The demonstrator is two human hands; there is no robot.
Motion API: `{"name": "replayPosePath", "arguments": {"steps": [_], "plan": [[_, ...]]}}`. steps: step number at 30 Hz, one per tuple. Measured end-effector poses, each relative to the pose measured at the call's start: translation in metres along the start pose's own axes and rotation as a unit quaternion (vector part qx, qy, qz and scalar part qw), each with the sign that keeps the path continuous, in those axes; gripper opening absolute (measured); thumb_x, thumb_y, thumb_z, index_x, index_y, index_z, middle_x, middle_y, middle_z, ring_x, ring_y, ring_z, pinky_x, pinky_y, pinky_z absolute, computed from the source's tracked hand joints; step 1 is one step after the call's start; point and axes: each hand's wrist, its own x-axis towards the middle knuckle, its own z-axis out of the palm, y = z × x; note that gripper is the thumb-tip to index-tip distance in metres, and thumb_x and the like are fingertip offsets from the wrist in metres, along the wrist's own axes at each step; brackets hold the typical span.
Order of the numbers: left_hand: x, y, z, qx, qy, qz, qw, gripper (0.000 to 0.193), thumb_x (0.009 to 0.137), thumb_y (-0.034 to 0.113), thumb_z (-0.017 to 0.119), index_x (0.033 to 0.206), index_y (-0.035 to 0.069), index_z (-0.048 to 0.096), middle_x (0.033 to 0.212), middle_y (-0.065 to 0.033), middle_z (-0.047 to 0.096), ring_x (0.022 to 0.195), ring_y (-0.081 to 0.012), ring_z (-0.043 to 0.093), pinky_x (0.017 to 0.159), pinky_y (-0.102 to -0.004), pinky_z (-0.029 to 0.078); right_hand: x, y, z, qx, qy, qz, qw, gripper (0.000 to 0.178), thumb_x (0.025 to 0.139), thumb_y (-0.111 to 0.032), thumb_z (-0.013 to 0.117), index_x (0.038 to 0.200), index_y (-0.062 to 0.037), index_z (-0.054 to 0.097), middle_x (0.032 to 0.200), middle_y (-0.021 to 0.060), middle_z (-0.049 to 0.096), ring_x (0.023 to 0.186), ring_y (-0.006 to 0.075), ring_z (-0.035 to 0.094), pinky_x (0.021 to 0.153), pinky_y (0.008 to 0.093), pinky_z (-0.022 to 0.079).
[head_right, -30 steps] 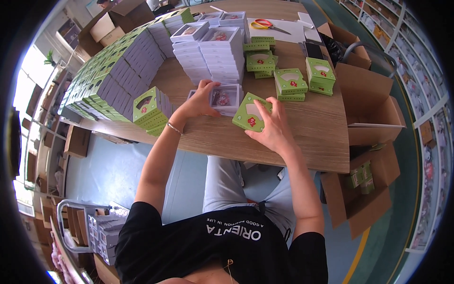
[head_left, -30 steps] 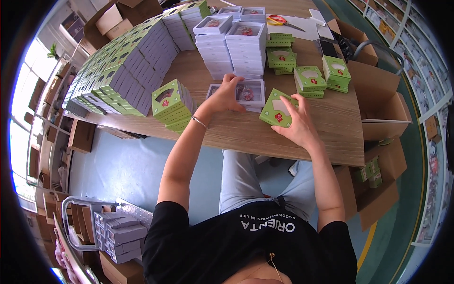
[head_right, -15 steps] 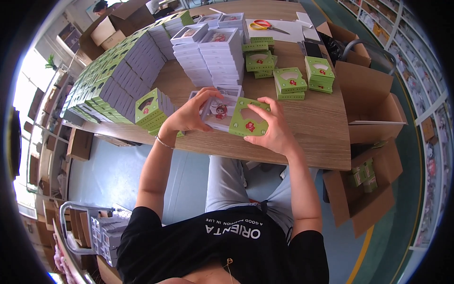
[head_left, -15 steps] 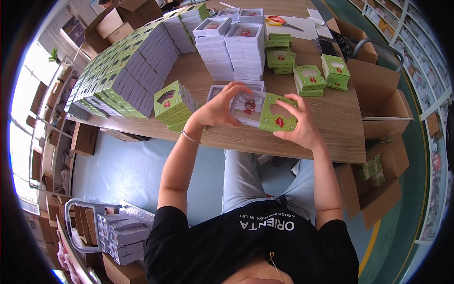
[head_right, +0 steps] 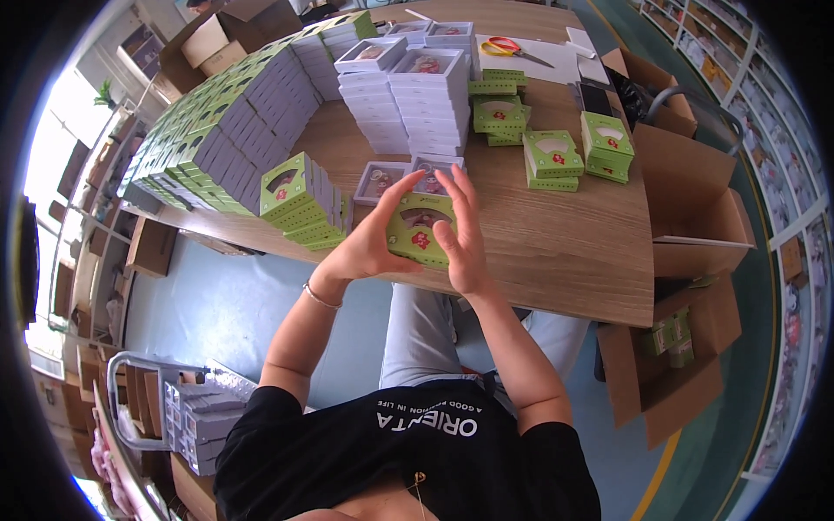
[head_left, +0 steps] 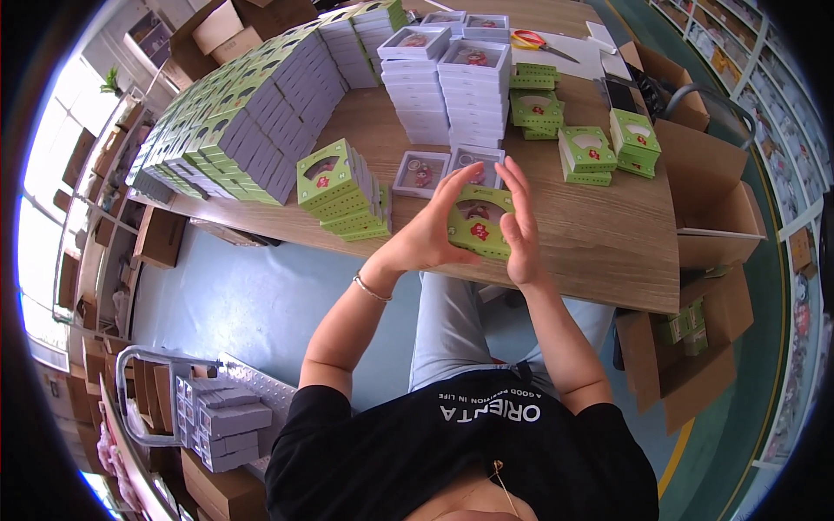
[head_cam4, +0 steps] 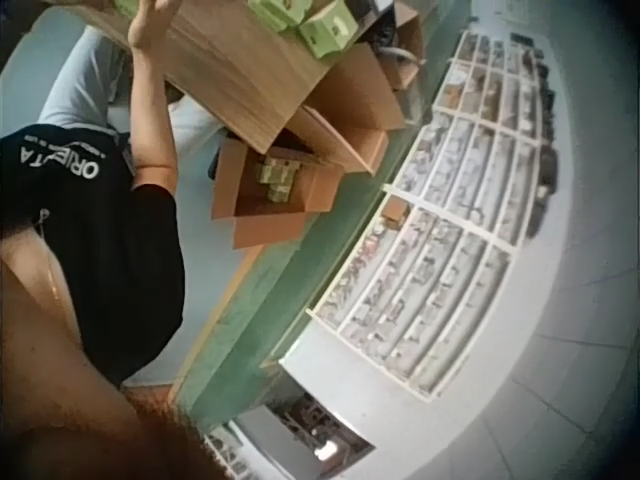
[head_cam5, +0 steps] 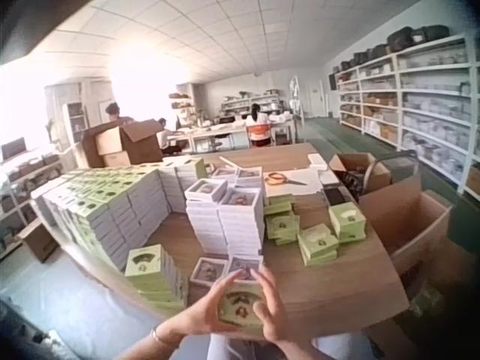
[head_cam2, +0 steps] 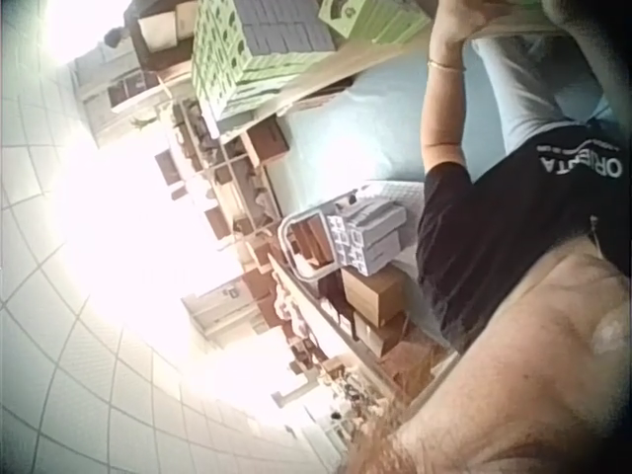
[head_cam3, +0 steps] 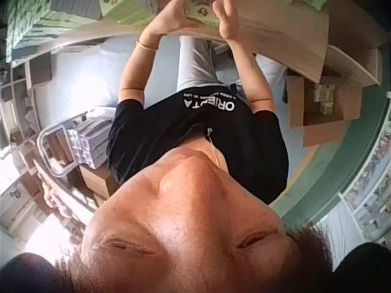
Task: The person inspects, stacks, and organizes small product boxes on a workbench by hand.
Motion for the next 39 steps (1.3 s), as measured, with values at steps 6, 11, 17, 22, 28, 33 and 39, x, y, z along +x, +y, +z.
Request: {"name": "replayPosePath", "arguments": {"steps": [6, 11, 17, 22, 28, 33, 39], "plan": [[-0.036, 0.027, -0.100, 0.172, 0.195, 0.017, 0.966, 0.113, 0.049, -0.001, 0.087, 0.147, 0.009, 0.032, 0.145, -0.0121, 0.036, 0.131, -0.0293, 0.041, 0.111, -0.0393, 0.036, 0.037, 0.006, -0.010, -0.048, -0.022, -0.029, 0.998, 0.084, 0.081, -0.045, 0.074, 0.145, -0.0074, 0.034, 0.150, 0.0185, 0.026, 0.143, 0.0328, 0.022, 0.115, 0.0459, 0.025], [-0.078, -0.018, -0.191, 0.112, 0.231, -0.077, 0.963, 0.111, 0.052, -0.005, 0.086, 0.148, 0.013, 0.033, 0.139, -0.0101, 0.041, 0.126, -0.0237, 0.045, 0.107, -0.0341, 0.041, 0.101, 0.032, -0.145, -0.496, -0.095, 0.118, 0.855, 0.113, 0.052, -0.027, 0.091, 0.149, -0.0221, 0.031, 0.155, 0.0195, 0.021, 0.146, 0.0335, 0.016, 0.117, 0.0467, 0.021], [-0.074, -0.017, -0.185, 0.016, 0.187, -0.130, 0.974, 0.119, 0.046, 0.005, 0.092, 0.149, 0.012, 0.032, 0.145, -0.0102, 0.041, 0.132, -0.0235, 0.041, 0.112, -0.0354, 0.035, 0.137, 0.051, -0.219, -0.577, -0.300, 0.238, 0.721, 0.128, 0.040, -0.015, 0.092, 0.150, -0.0232, 0.028, 0.154, 0.0160, 0.025, 0.144, 0.0328, 0.019, 0.117, 0.0424, 0.021], [-0.014, 0.029, -0.098, 0.326, 0.108, 0.010, 0.939, 0.106, 0.050, 0.008, 0.090, 0.142, 0.006, 0.038, 0.148, -0.0163, 0.037, 0.139, -0.0336, 0.032, 0.115, -0.0417, 0.031, 0.123, 0.014, -0.198, -0.580, -0.267, 0.242, 0.731, 0.112, 0.047, -0.010, 0.086, 0.147, -0.0196, 0.036, 0.138, 0.0139, 0.040, 0.132, 0.0309, 0.037, 0.112, 0.0366, 0.032], [0.045, -0.087, -0.044, 0.319, -0.008, -0.075, 0.945, 0.105, 0.053, 0.014, 0.088, 0.141, 0.002, 0.034, 0.146, -0.0202, 0.035, 0.138, -0.0377, 0.031, 0.114, -0.0412, 0.031, 0.068, -0.023, -0.155, -0.484, -0.121, 0.133, 0.856, 0.095, 0.057, -0.011, 0.080, 0.143, -0.0161, 0.042, 0.135, 0.0116, 0.034, 0.129, 0.0296, 0.038, 0.110, 0.0354, 0.035], [0.061, -0.116, -0.036, 0.267, -0.034, -0.102, 0.958, 0.111, 0.046, 0.021, 0.091, 0.139, -0.001, 0.036, 0.140, -0.0230, 0.037, 0.133, -0.0404, 0.034, 0.112, -0.0412, 0.032, 0.030, -0.029, -0.131, -0.471, -0.115, 0.070, 0.872, 0.090, 0.061, -0.017, 0.084, 0.141, -0.0114, 0.044, 0.136, 0.0144, 0.033, 0.131, 0.0329, 0.034, 0.110, 0.0404, 0.036], [0.048, -0.106, -0.019, 0.254, 0.026, -0.129, 0.958, 0.109, 0.048, 0.024, 0.091, 0.138, -0.002, 0.034, 0.135, -0.0226, 0.040, 0.129, -0.0377, 0.040, 0.110, -0.0378, 0.034, 0.003, -0.007, -0.102, -0.444, -0.111, 0.083, 0.885, 0.090, 0.061, -0.015, 0.085, 0.141, -0.0104, 0.045, 0.137, 0.0147, 0.032, 0.133, 0.0337, 0.030, 0.110, 0.0426, 0.034]]}}
